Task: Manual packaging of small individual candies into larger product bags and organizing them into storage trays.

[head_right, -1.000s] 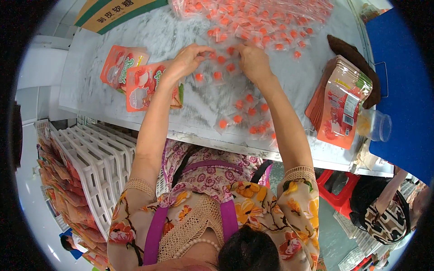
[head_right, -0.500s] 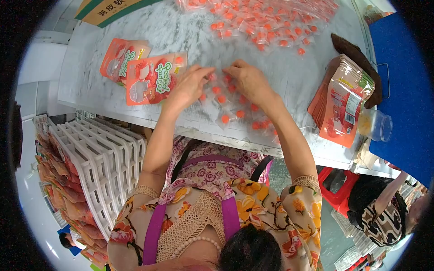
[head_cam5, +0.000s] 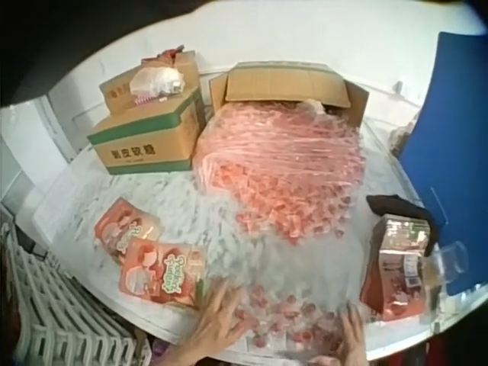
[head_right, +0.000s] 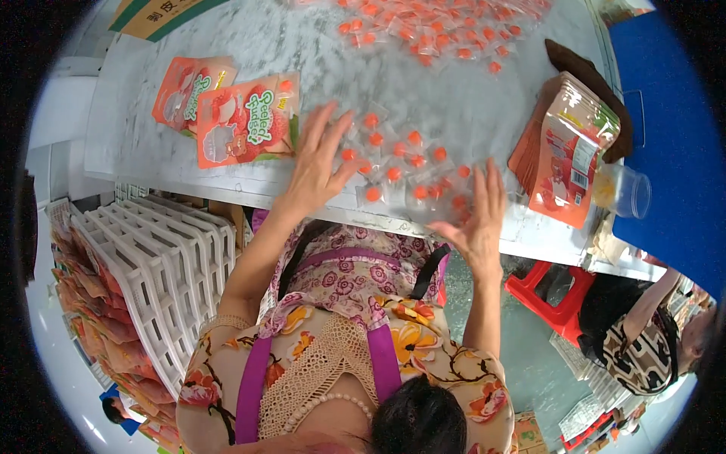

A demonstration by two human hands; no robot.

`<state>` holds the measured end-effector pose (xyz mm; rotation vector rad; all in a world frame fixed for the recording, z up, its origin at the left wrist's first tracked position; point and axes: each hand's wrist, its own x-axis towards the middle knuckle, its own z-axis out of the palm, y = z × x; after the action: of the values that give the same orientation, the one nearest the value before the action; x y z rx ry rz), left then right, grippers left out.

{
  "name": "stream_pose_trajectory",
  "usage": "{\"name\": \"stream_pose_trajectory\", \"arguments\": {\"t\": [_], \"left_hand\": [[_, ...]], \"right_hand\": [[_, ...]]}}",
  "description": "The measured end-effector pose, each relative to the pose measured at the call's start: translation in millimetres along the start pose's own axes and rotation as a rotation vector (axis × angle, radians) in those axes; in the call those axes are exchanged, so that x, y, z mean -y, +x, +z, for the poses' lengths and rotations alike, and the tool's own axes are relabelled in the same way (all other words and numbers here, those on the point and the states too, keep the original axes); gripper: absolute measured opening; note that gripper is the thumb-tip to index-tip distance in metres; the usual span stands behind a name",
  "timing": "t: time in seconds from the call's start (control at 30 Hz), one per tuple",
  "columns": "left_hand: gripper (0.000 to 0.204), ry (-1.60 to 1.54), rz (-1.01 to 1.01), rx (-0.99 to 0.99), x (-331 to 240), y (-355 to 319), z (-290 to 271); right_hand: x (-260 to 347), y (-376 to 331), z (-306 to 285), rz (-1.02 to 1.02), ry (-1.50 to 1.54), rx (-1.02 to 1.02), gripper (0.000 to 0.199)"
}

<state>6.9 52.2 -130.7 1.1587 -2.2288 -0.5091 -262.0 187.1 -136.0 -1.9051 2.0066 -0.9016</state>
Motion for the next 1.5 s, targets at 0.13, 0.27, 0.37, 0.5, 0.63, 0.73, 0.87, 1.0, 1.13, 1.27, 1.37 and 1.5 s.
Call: {"name": "stream_pose_trajectory", "arguments": {"t": [0.13,0.27,0.37,0.5,0.63,0.73,0.87,1.0,1.13,1.27,1.37,1.5], "left_hand": [[0.055,0.051,0.137,-0.007,-1,23,35],[0.045,-0.098,0.184,0.05,-8,28,60],[0.035,-0.137,0.238,0.002,-10,29,69],[0.035,-0.56,-0.128,-0.016,-14,31,64],[0.045,-0.625,-0.125,-0.154,-8,33,62],[0.05,-0.947,-0.201,-0.165,2,37,66],[0.061,-1.059,-0.321,-0.095,3,39,51],[0.042,-0.573,-0.377,-0.212,8,25,6],[0.044,0.187,-0.326,-0.338,56,-4,-18],[0.056,0.508,-0.362,-0.198,59,-8,-18],[0.061,0.525,-0.401,-0.168,43,-3,-24],[0.057,0.54,-0.38,-0.183,49,-4,-21]], "right_hand": [[8,22,30,-0.108,-0.093,0.02,0.12],[29,45,46,-0.203,-0.015,0.052,0.124],[45,54,64,-0.226,0.096,0.039,0.123],[56,72,75,-0.256,0.061,-0.038,0.105],[62,79,82,-0.352,-0.005,-0.034,0.07],[73,84,79,-0.307,0.103,0.005,0.059],[69,93,93,-0.34,0.088,-0.049,0.05],[62,93,96,-0.375,0.03,-0.072,0.045],[68,94,92,-0.397,-0.011,-0.056,0.041],[67,104,89,-0.389,0.013,-0.023,0.042],[72,108,88,-0.363,0.075,-0.005,0.045],[82,112,82,-0.319,0.144,0.015,0.05]]}}
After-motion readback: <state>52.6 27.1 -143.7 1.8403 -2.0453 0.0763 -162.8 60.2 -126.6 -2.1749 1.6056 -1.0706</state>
